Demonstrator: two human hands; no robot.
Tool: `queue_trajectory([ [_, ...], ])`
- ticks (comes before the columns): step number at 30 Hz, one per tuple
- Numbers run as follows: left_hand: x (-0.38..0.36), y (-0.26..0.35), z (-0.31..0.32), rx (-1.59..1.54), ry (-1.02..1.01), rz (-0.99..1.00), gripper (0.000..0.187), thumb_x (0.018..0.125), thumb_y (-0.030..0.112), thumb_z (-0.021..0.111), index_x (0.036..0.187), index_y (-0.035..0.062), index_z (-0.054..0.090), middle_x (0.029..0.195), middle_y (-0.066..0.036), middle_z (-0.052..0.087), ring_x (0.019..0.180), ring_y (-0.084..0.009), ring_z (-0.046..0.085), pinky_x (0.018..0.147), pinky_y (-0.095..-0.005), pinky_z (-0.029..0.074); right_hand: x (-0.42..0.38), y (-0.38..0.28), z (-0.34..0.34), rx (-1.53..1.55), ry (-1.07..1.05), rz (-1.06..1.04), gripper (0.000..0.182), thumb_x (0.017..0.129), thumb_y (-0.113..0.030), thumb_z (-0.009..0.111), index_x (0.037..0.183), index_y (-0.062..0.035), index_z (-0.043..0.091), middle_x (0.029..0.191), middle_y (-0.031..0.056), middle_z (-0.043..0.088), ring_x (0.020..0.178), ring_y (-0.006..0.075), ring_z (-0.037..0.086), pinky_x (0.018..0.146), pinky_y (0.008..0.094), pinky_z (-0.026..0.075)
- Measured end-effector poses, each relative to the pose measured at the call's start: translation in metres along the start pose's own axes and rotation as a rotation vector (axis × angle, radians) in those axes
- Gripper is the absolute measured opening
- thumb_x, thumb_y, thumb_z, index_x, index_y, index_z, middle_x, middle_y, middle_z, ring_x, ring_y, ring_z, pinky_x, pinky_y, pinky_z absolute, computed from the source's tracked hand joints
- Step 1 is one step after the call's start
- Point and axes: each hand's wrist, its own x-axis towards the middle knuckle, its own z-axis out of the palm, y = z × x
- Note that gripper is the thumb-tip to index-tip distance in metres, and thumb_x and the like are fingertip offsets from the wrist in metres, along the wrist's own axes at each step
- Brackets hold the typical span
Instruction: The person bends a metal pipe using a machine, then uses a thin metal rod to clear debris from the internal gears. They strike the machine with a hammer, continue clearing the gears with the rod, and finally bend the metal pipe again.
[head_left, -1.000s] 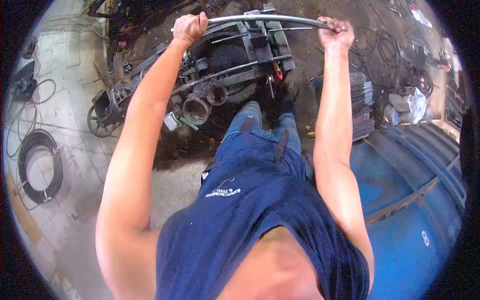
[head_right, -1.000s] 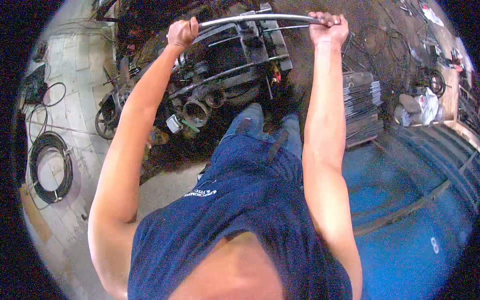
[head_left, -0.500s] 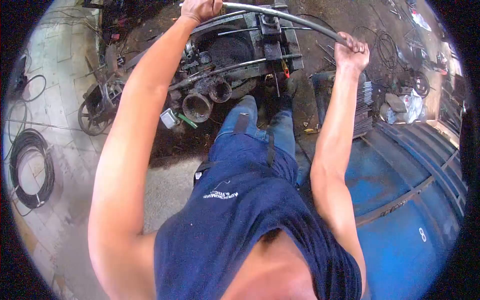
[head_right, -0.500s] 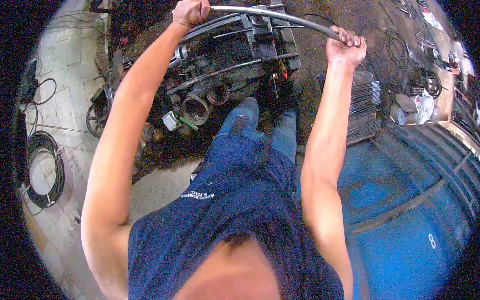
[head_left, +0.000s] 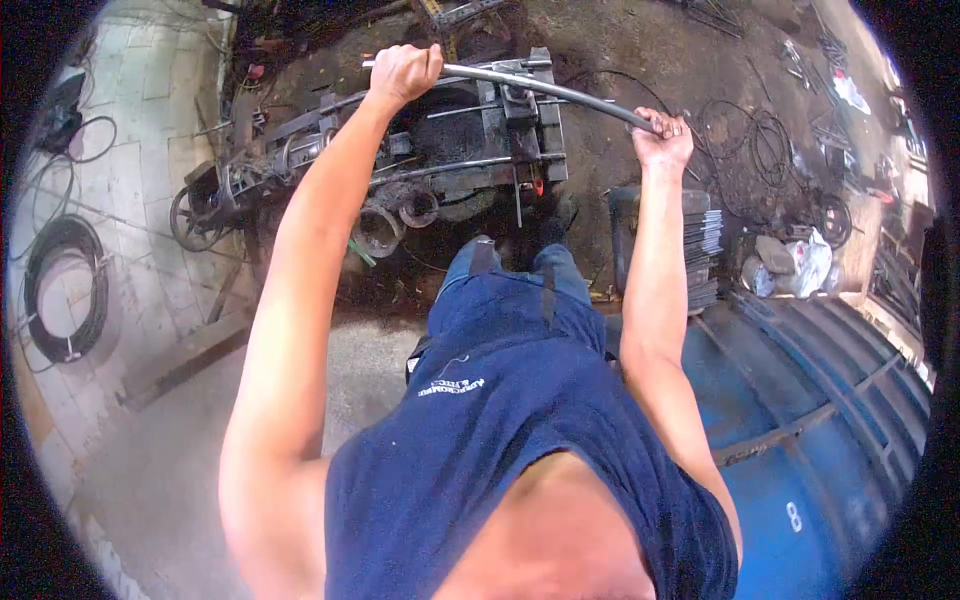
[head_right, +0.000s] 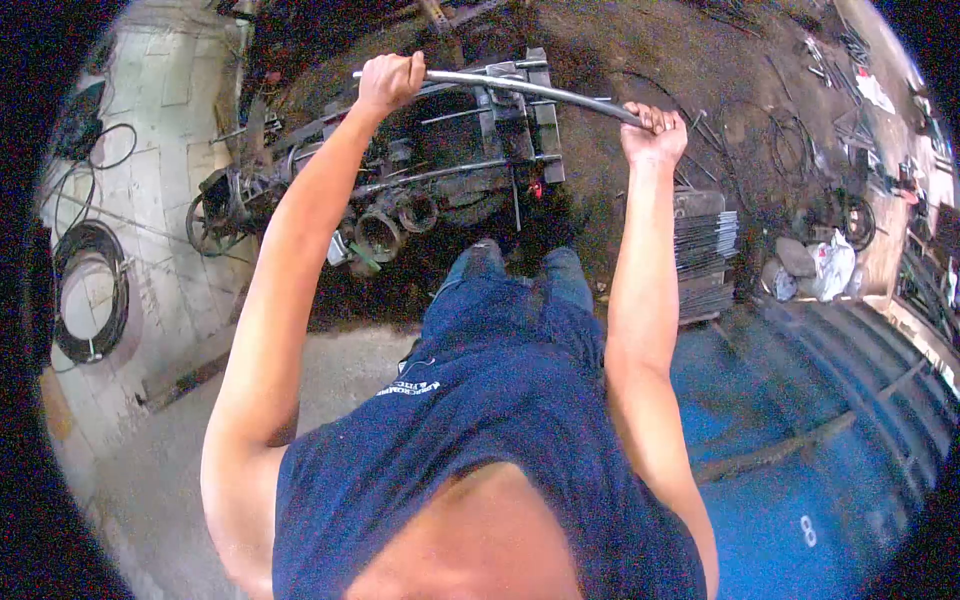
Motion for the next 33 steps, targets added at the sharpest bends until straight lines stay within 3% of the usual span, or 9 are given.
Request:
queue_trajectory([
  [4, 0.005, 0.009, -0.003, 0.038, -0.044, -0.055, 0.037, 0.094, 0.027, 0.046, 0.070, 0.0055, 0.064, 0.058, -0.019, 0.060, 0.052, -0.0409, 0.059, 0.053, -0.0495, 0.049, 0.009, -0.011, -0.009, 0.026, 0.043, 0.071, 0.041, 0.097, -0.025, 0.030, 0.057, -0.0156, 0.027, 0.049, 0.0008, 0.027, 0.050, 0.0191, 0.032, 0.067, 0.0415, 0.038],
  [10, -0.029, 0.022, -0.022, -0.040, 0.438, -0.083, 0.035, 0.089, 0.032, 0.063, 0.113, 0.0073, 0.058, 0.114, -0.013, 0.058, 0.110, -0.0307, 0.054, 0.096, -0.0430, 0.039, 0.001, -0.006, -0.057, 0.061, 0.357, 0.218, 0.035, 0.096, -0.037, 0.041, 0.090, -0.0035, 0.051, 0.087, 0.0120, 0.053, 0.079, 0.0265, 0.052, 0.074, 0.0440, 0.045],
  [13, -0.107, 0.023, -0.033, -0.184, 0.503, -0.275, 0.031, 0.085, 0.013, 0.065, 0.114, 0.0025, 0.057, 0.110, -0.017, 0.059, 0.106, -0.0357, 0.055, 0.091, -0.0426, 0.045, -0.018, 0.047, -0.098, -0.796, 0.223, 0.359, 0.010, 0.087, -0.018, 0.058, 0.087, -0.0081, 0.056, 0.078, 0.0060, 0.056, 0.072, 0.0189, 0.054, 0.068, 0.0365, 0.046],
  [17, -0.263, 0.011, -0.011, -0.416, 0.250, -0.601, 0.024, 0.088, 0.007, 0.060, 0.110, -0.0018, 0.060, 0.102, -0.020, 0.065, 0.093, -0.0336, 0.065, 0.081, -0.0388, 0.051, -0.063, 0.167, -0.128, -1.711, -0.256, 0.534, 0.023, 0.087, -0.019, 0.061, 0.097, -0.0002, 0.069, 0.084, 0.0088, 0.070, 0.068, 0.0139, 0.064, 0.063, 0.0281, 0.050],
  [22, -0.476, 0.012, 0.009, -0.507, -0.189, -0.950, 0.026, 0.091, 0.017, 0.057, 0.104, -0.0040, 0.064, 0.100, -0.024, 0.066, 0.092, -0.0392, 0.065, 0.081, -0.0422, 0.051, -0.076, 0.279, -0.182, -2.207, -0.866, 0.230, 0.027, 0.079, -0.020, 0.064, 0.103, -0.0065, 0.069, 0.099, 0.0186, 0.068, 0.094, 0.0355, 0.066, 0.085, 0.0430, 0.052],
  [25, -0.656, 0.014, 0.036, -0.627, -0.926, -1.265, 0.054, 0.090, 0.044, 0.055, 0.115, -0.0032, 0.061, 0.110, -0.027, 0.064, 0.104, -0.0376, 0.062, 0.090, -0.0462, 0.049, -0.093, 0.314, -0.179, -2.394, -0.878, 0.171, 0.024, 0.081, -0.016, 0.059, 0.101, -0.0065, 0.069, 0.102, 0.0220, 0.065, 0.095, 0.0387, 0.065, 0.084, 0.0470, 0.052],
  [26, -0.694, 0.021, 0.038, -0.733, -1.026, -1.491, 0.043, 0.090, 0.034, 0.060, 0.114, -0.0010, 0.060, 0.097, -0.015, 0.068, 0.073, -0.0241, 0.066, 0.066, -0.0377, 0.054, -0.094, 0.322, -0.181, -2.401, -0.869, 0.172, 0.024, 0.081, -0.016, 0.059, 0.101, -0.0065, 0.069, 0.102, 0.0220, 0.065, 0.095, 0.0387, 0.065, 0.084, 0.0470, 0.052],
  [28, -0.691, 0.046, -0.006, -0.989, -0.785, -1.930, 0.042, 0.091, 0.033, 0.060, 0.117, 0.0001, 0.058, 0.093, -0.014, 0.068, 0.073, -0.0229, 0.065, 0.061, -0.0363, 0.054, -0.095, 0.333, -0.190, -2.550, -0.828, 0.292, 0.019, 0.079, -0.015, 0.061, 0.094, -0.0071, 0.070, 0.104, 0.0206, 0.064, 0.095, 0.0385, 0.064, 0.085, 0.0469, 0.052],
  [33, -0.667, 0.033, -0.011, -0.946, -0.747, -1.815, 0.040, 0.091, 0.031, 0.059, 0.112, -0.0029, 0.060, 0.089, -0.013, 0.067, 0.073, -0.0217, 0.064, 0.064, -0.0352, 0.054, -0.100, 0.337, -0.193, -2.710, -0.892, 0.201, 0.022, 0.082, -0.013, 0.052, 0.092, -0.0053, 0.070, 0.104, 0.0237, 0.063, 0.093, 0.0410, 0.064, 0.082, 0.0483, 0.053],
])
